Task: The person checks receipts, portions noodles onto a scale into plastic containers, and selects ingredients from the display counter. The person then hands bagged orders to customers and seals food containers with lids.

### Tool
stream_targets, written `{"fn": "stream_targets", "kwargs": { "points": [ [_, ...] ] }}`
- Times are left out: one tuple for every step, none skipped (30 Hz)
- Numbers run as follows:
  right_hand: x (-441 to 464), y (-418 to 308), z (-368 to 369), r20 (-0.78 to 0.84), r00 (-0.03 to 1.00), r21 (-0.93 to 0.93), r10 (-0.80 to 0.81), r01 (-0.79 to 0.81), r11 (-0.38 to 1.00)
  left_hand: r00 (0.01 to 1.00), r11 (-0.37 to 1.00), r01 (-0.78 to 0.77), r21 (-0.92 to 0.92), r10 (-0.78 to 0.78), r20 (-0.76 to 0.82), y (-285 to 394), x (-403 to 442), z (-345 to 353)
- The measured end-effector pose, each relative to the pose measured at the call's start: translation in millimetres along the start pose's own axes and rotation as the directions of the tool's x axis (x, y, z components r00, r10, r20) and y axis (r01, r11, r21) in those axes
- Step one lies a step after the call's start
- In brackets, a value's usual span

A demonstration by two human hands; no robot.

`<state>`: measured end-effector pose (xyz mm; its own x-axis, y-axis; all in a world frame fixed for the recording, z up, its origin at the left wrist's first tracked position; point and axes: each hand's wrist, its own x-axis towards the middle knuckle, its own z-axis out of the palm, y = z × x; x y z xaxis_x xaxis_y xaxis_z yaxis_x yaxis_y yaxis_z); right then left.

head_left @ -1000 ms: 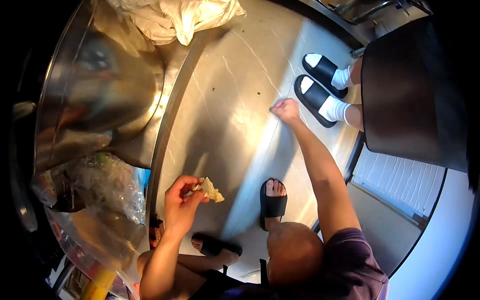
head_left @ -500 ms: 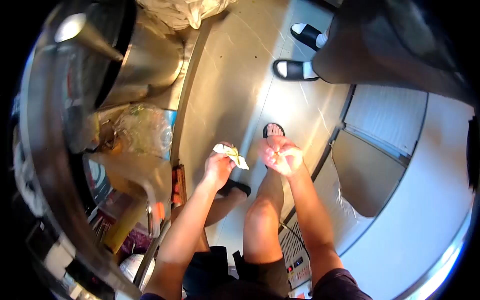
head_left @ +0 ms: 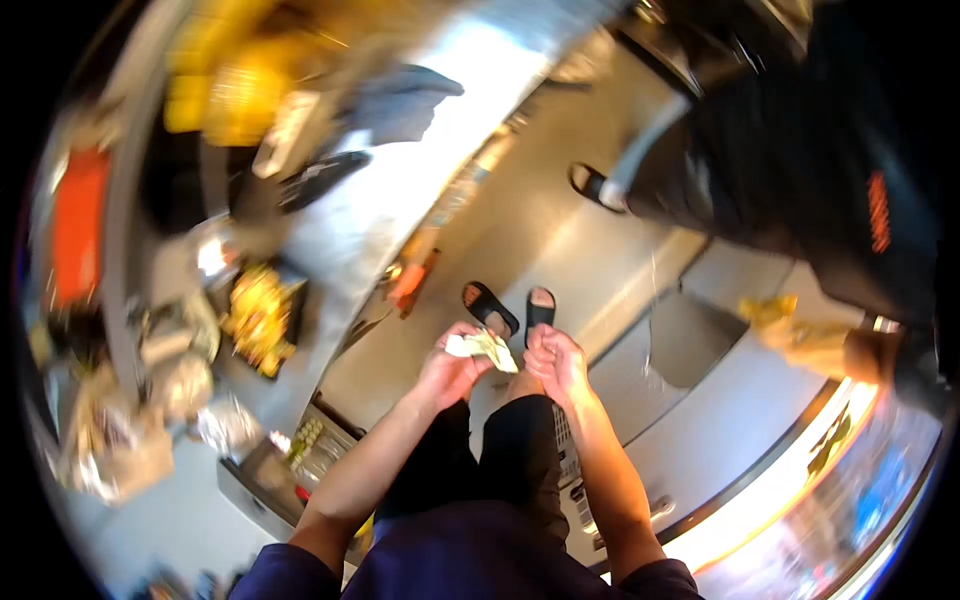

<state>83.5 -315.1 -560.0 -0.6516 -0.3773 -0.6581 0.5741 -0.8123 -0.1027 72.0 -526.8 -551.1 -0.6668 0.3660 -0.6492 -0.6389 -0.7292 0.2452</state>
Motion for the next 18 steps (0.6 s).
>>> {"fn": "stream_targets", "kwargs": {
  "points": [
    [-14, 5, 26, -0.023, 0.999, -0.149, 0.049, -0.052, 0.987, 1.000, 0.999, 0.008, 0.043, -0.007, -0.030, 9, -33, 9],
    [-23, 9, 57, -0.032, 0.996, -0.309, 0.087, -0.093, 0.946, 0.998, 0.997, -0.001, 0.083, 0.006, -0.059, 21, -65, 19],
    [-31, 17, 80, 0.022, 0.990, -0.379, 0.142, -0.123, 0.917, 0.998, 0.998, -0.061, 0.020, 0.061, -0.005, 23, -98, 18],
    [-42, 27, 95, 0.019, 0.978, -0.491, 0.209, -0.173, 0.854, 0.993, 0.993, -0.117, 0.011, 0.117, 0.014, 26, -129, 12],
    [-52, 37, 111, 0.006, 0.966, -0.598, 0.260, -0.205, 0.775, 0.981, 0.982, -0.191, -0.002, 0.191, 0.017, 30, -163, 12],
    [-63, 49, 121, 0.021, 0.957, -0.649, 0.290, -0.208, 0.732, 0.969, 0.970, -0.244, -0.013, 0.244, 0.025, 30, -196, 10],
    [-67, 63, 129, -0.021, 0.939, -0.749, 0.342, -0.242, 0.617, 0.951, 0.950, -0.304, -0.077, 0.307, 0.031, 27, -227, 2],
    [-73, 72, 139, -0.074, 0.922, -0.824, 0.380, -0.271, 0.497, 0.942, 0.934, -0.334, -0.123, 0.336, -0.003, 26, -256, -2],
    [-84, 91, 152, -0.074, 0.922, -0.885, 0.381, -0.237, 0.401, 0.923, 0.906, -0.385, -0.175, 0.383, -0.048, 23, -288, -11],
    [-90, 112, 166, -0.066, 0.925, -0.933, 0.375, -0.191, 0.306, 0.902, 0.875, -0.431, -0.220, 0.423, -0.086, 25, -317, -22],
    [-93, 132, 173, -0.071, 0.916, -0.955, 0.395, -0.176, 0.237, 0.886, 0.856, -0.461, -0.235, 0.460, -0.063, 23, -343, -39],
    [-96, 155, 176, -0.015, 0.915, -0.981, 0.403, -0.092, 0.172, 0.842, 0.814, -0.539, -0.216, 0.521, -0.139, 14, -367, -62],
    [-100, 180, 184, 0.015, 0.909, -0.994, 0.417, -0.032, 0.107, 0.791, 0.768, -0.609, -0.199, 0.570, -0.221, 5, -389, -86],
    [-106, 205, 188, 0.042, 0.896, -0.999, 0.441, 0.028, 0.038, 0.773, 0.741, -0.634, -0.220, 0.596, -0.218, -3, -411, -109],
    [-107, 232, 186, 0.042, 0.881, -0.999, 0.472, 0.052, -0.008, 0.733, 0.708, -0.676, -0.205, 0.617, -0.286, -9, -434, -136],
    [-109, 266, 179, 0.099, 0.906, -0.983, 0.412, 0.152, -0.099, 0.668, 0.652, -0.733, -0.193, 0.638, -0.382, -18, -464, -164],
    [-103, 315, 186, 0.160, 0.894, -0.942, 0.418, 0.265, -0.206, 0.627, 0.596, -0.769, -0.231, 0.636, -0.449, -30, -492, -194],
    [-122, 355, 210, -0.060, 0.908, -0.982, 0.414, 0.021, -0.187, 0.564, 0.568, -0.800, -0.192, 0.603, -0.564, -37, -525, -203]
  ]
}}
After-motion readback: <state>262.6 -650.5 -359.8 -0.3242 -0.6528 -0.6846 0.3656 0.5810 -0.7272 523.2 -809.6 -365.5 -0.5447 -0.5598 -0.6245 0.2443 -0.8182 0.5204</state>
